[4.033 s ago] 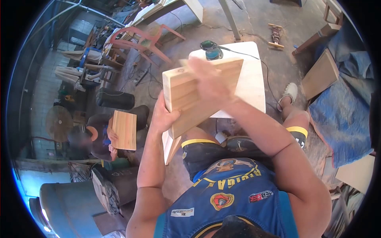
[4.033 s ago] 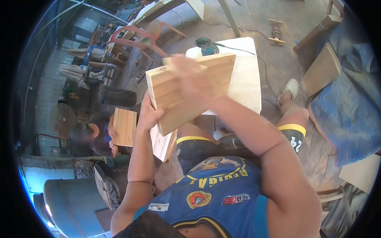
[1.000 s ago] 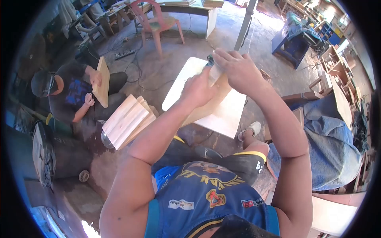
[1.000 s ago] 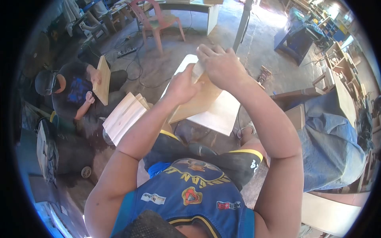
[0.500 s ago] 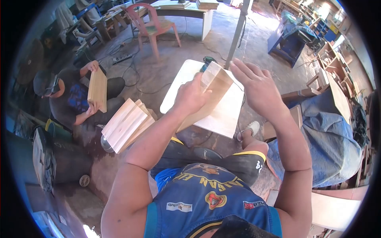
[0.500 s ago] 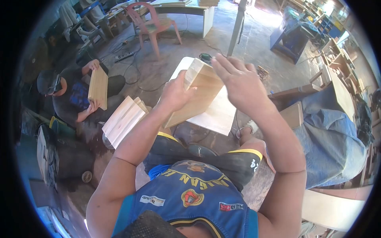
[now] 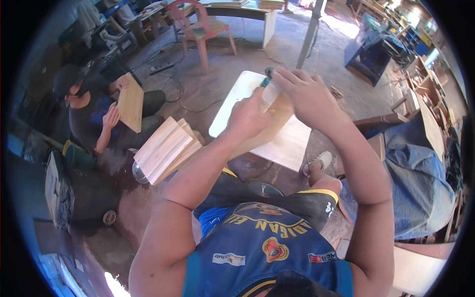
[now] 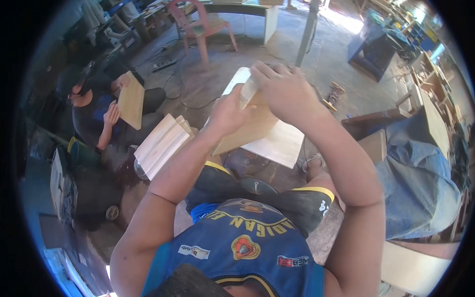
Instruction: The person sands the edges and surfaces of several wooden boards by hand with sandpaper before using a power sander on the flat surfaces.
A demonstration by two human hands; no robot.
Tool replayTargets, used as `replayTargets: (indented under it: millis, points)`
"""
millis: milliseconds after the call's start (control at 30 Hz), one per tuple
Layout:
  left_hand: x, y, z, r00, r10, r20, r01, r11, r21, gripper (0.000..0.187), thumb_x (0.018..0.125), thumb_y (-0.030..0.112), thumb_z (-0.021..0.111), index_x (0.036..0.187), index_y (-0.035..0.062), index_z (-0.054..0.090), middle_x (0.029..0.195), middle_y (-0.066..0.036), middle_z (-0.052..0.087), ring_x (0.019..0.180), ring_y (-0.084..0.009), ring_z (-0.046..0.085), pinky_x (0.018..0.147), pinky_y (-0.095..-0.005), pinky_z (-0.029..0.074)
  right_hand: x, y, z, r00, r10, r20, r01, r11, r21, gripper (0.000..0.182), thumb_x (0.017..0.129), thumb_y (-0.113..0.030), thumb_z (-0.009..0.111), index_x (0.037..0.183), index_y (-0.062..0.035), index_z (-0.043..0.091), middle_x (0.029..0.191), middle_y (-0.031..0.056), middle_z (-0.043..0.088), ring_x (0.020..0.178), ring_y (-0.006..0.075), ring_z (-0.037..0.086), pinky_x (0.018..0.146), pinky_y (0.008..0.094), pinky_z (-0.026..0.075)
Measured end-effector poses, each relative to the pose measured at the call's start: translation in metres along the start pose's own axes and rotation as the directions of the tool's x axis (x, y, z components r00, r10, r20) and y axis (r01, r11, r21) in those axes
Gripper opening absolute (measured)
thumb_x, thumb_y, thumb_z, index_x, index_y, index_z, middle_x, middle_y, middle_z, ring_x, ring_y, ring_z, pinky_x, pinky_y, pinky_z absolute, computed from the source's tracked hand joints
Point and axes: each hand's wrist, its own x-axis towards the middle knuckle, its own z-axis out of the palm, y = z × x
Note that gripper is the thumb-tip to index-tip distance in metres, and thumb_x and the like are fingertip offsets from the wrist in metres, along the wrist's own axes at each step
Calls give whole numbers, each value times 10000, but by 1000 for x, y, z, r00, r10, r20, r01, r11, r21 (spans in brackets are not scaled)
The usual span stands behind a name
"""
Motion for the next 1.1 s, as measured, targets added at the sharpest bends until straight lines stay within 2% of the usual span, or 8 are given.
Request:
replayTargets:
  millis: [133,200,567,633,733,900,967,1100]
  points:
    - [-3,2,-3,998,-51,31,50,999,7,647,847,291,730,1391,68,462,1120,-280,675,1083,-455,640,929,-515,490,8,0,7,1000,-8,-24,8,1000,-3,516,889,-73,534,1403,-38,515,1446,95,541,1253,283,562,924,447,504]
    - [3,1,-3,1000,26,-4,-26,999,47,653,861,300,702,1401,52,432,1066,-267,691,1020,-466,652,928,-535,489,9,-3,11,1000,0,-4,0,1000,1,514,886,-68,531,1399,-36,515,1443,98,542,1245,286,568,923,443,504]
    - [6,-2,-12,1000,-20,17,19,999,35,692,833,333,733,1396,42,454,1111,-298,676,1079,-469,640,918,-521,502,-6,7,-11,999,41,-5,-40,996,80,555,838,14,546,1390,-34,525,1470,97,532,1281,288,549,961,451,462]
    - [1,-8,-15,997,-78,11,78,997,6,696,821,327,742,1384,24,467,1123,-303,673,1087,-467,639,932,-517,501,-39,16,-19,987,104,123,-121,982,147,596,818,44,529,1408,-39,526,1464,109,542,1279,301,542,975,450,452]
    - [0,-14,-15,997,-57,-47,53,996,-76,687,815,308,743,1378,13,484,1124,-304,674,1084,-467,641,939,-508,501,-66,18,6,976,186,111,-207,950,233,641,795,68,509,1424,-60,528,1441,116,564,1288,310,532,976,456,445]
    - [-2,-8,-12,998,-36,-45,33,996,-80,684,819,290,741,1387,14,477,1113,-292,680,1078,-463,644,932,-508,497,-40,-1,5,978,207,-20,-188,920,344,673,784,65,516,1445,-58,501,1494,116,510,1283,329,528,968,461,446]
    - [-4,-4,-11,999,-31,-27,29,995,-91,678,821,282,743,1388,20,478,1112,-292,680,1079,-461,643,931,-510,494,-16,-5,5,987,107,-122,-69,956,286,603,813,31,541,1410,-53,522,1469,102,526,1249,313,551,965,454,453]
    - [-5,2,-7,998,-51,-21,51,999,6,648,830,265,747,1380,41,487,1097,-283,683,1072,-457,645,914,-511,496,21,-8,15,997,51,-51,-40,979,198,509,850,-53,590,1357,-55,553,1406,93,567,1213,296,576,951,451,463]
